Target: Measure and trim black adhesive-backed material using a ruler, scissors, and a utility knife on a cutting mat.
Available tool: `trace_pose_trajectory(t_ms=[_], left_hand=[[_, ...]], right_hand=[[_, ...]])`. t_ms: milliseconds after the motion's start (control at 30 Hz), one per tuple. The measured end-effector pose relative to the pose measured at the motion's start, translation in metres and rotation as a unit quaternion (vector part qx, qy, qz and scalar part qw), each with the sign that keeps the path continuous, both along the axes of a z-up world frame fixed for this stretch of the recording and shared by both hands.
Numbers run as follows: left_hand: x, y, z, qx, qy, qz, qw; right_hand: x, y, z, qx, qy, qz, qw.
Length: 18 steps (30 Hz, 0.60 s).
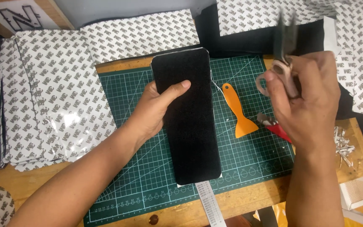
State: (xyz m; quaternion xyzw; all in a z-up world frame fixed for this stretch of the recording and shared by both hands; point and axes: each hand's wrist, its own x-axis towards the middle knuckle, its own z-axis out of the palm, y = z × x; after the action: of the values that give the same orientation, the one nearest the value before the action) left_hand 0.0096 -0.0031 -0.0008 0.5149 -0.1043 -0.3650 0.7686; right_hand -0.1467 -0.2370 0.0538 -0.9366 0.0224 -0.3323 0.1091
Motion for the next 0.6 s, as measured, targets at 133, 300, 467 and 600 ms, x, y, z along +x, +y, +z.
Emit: trace_pose_trajectory(t_ms=[133, 300, 467, 600], left_hand=[[0.001, 0.0, -0.004, 0.007, 0.004, 0.021, 1.0], [0.002, 0.004, 0.002, -0.025, 0.019, 0.036, 0.999], [0.003, 0.006, 0.015, -0.031, 0.038, 0.072, 0.996], [0.004, 0.01, 0.026, -0.029, 0.03, 0.081, 0.996]], right_hand=[[0.007, 0.014, 0.007, 0.172, -0.006, 0.058, 0.983], [0.009, 0.023, 0.021, 0.398, 0.114, 0.088, 0.906], [0.019, 0.037, 0.023, 0.577, 0.188, 0.124, 0.785], [0.017, 0.034, 0.015, 0.675, 0.22, 0.156, 0.687]])
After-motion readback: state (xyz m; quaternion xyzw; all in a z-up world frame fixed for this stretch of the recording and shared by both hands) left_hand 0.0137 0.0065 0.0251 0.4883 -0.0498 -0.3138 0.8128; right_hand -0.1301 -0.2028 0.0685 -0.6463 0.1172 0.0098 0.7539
